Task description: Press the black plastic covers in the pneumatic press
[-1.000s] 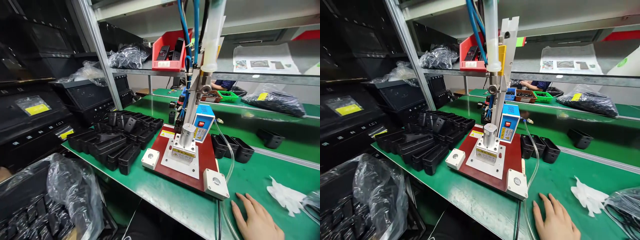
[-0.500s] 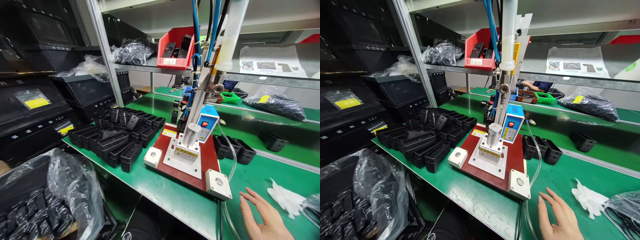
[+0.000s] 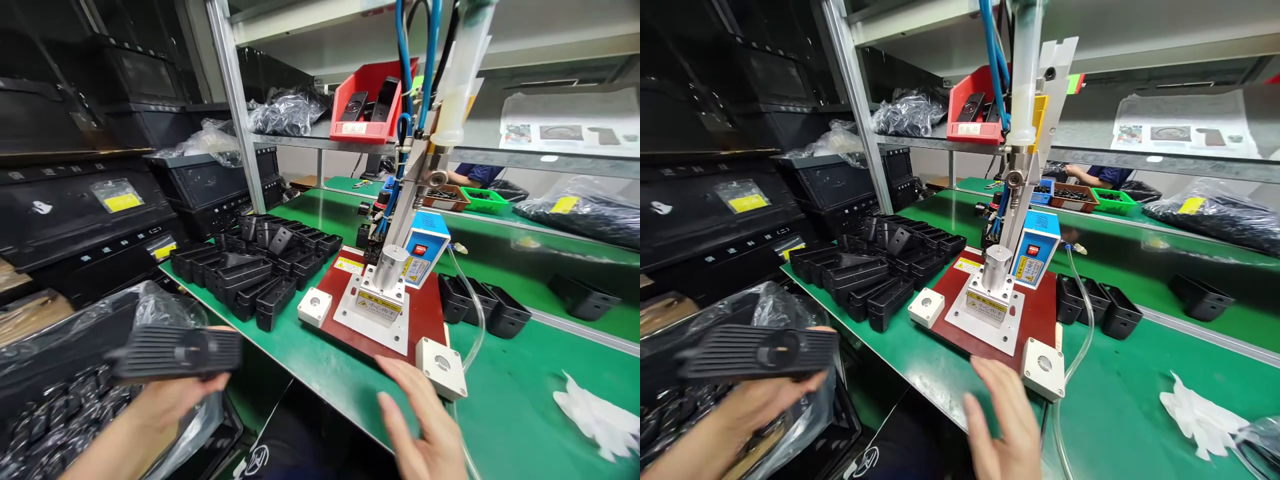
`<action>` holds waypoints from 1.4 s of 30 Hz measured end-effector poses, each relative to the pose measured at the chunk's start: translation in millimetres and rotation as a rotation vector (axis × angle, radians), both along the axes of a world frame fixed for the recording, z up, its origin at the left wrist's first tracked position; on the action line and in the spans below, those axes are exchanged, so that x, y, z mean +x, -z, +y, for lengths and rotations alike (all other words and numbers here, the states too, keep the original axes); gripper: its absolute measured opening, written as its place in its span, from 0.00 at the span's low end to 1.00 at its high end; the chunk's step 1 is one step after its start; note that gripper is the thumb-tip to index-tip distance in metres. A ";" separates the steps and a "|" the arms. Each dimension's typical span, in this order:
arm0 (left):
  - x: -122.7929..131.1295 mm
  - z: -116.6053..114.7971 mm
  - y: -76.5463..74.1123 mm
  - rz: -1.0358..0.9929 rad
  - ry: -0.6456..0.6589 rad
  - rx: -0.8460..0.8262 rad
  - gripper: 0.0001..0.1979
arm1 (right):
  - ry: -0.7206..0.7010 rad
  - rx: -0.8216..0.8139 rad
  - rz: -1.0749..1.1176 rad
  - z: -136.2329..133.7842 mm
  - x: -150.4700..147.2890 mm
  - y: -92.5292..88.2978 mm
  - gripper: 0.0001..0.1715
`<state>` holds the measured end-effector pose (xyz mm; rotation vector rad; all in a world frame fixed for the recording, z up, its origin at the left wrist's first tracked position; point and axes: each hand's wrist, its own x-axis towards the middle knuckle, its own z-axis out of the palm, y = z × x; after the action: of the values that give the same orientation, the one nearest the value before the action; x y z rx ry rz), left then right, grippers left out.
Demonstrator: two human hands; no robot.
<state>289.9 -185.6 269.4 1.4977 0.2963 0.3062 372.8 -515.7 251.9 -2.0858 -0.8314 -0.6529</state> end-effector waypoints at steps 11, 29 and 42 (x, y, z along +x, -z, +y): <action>66.0 -165.1 2.7 0.113 0.764 -0.261 0.29 | -0.152 0.292 0.134 13.2 -10.3 -5.8 0.26; 240.0 -147.9 -91.2 -0.594 0.281 0.223 0.14 | 0.104 0.183 -0.181 13.4 121.9 -98.8 0.20; 264.6 -156.5 -90.6 -0.509 0.234 0.204 0.13 | 0.104 0.227 0.062 13.9 148.0 -100.5 0.20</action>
<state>554.5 -342.1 360.0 1.5784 -0.3225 0.5266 520.8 -501.8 352.4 -1.9419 -0.5878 -0.7008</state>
